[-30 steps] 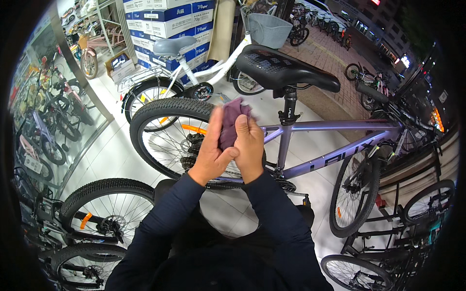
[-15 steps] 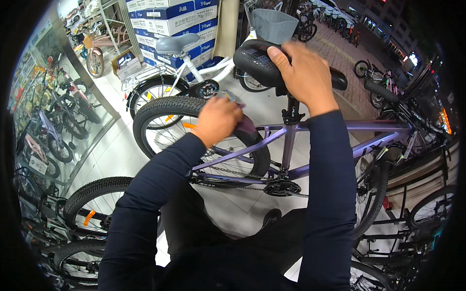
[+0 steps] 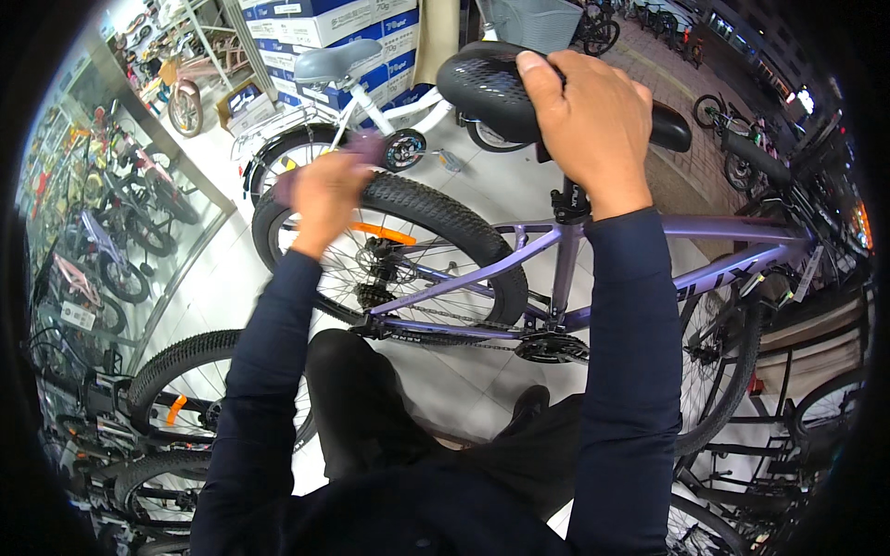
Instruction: The person wipes the frames, tires, and seats of two bicycles in a bicycle shop using a purple cloth. They clean the rear and front wheels, the seat, and the frame of a purple bicycle, then repeat the process on a dark gray bicycle.
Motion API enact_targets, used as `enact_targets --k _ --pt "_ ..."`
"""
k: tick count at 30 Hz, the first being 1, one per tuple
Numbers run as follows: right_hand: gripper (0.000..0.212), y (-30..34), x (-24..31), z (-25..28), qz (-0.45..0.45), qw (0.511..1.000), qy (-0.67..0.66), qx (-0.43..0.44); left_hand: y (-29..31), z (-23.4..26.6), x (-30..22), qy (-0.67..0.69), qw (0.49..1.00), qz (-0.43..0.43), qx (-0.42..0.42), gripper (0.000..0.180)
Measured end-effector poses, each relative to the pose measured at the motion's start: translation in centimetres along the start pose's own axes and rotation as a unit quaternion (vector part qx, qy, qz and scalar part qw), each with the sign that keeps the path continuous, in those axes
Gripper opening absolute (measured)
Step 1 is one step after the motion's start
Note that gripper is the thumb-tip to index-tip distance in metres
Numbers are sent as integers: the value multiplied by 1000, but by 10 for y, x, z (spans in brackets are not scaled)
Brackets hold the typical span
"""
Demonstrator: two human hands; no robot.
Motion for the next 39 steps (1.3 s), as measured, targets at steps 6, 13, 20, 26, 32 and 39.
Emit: enact_targets --k 6,13,20,26,32,39 --pt "52 2 -3 3 34 998 -11 -44 -12 -42 -139 20 973 -217 73 4" --pt "52 1 -8 2 48 998 -18 -20 -7 -16 -44 5 985 -175 5 16" --pt "58 0 -5 -10 29 997 38 -63 -28 36 39 85 961 264 1 26" --pt "57 -2 -3 -6 36 996 28 -81 -17 -46 -108 117 977 -180 6 10" --pt "57 2 -8 0 45 997 -6 -63 12 -64 -164 0 957 -268 108 16" --pt "57 0 -15 -2 40 998 11 -56 -16 -35 -64 -91 983 -155 27 6"
Point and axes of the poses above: each hand's wrist, its own y-axis away from the middle knuckle, its own z-axis out of the back of the hand, x = y × z, the point moved 3 cm from there along -y, towards the middle knuckle, and after that the axes turned 5 degrees about z, right-handed, at the moved point
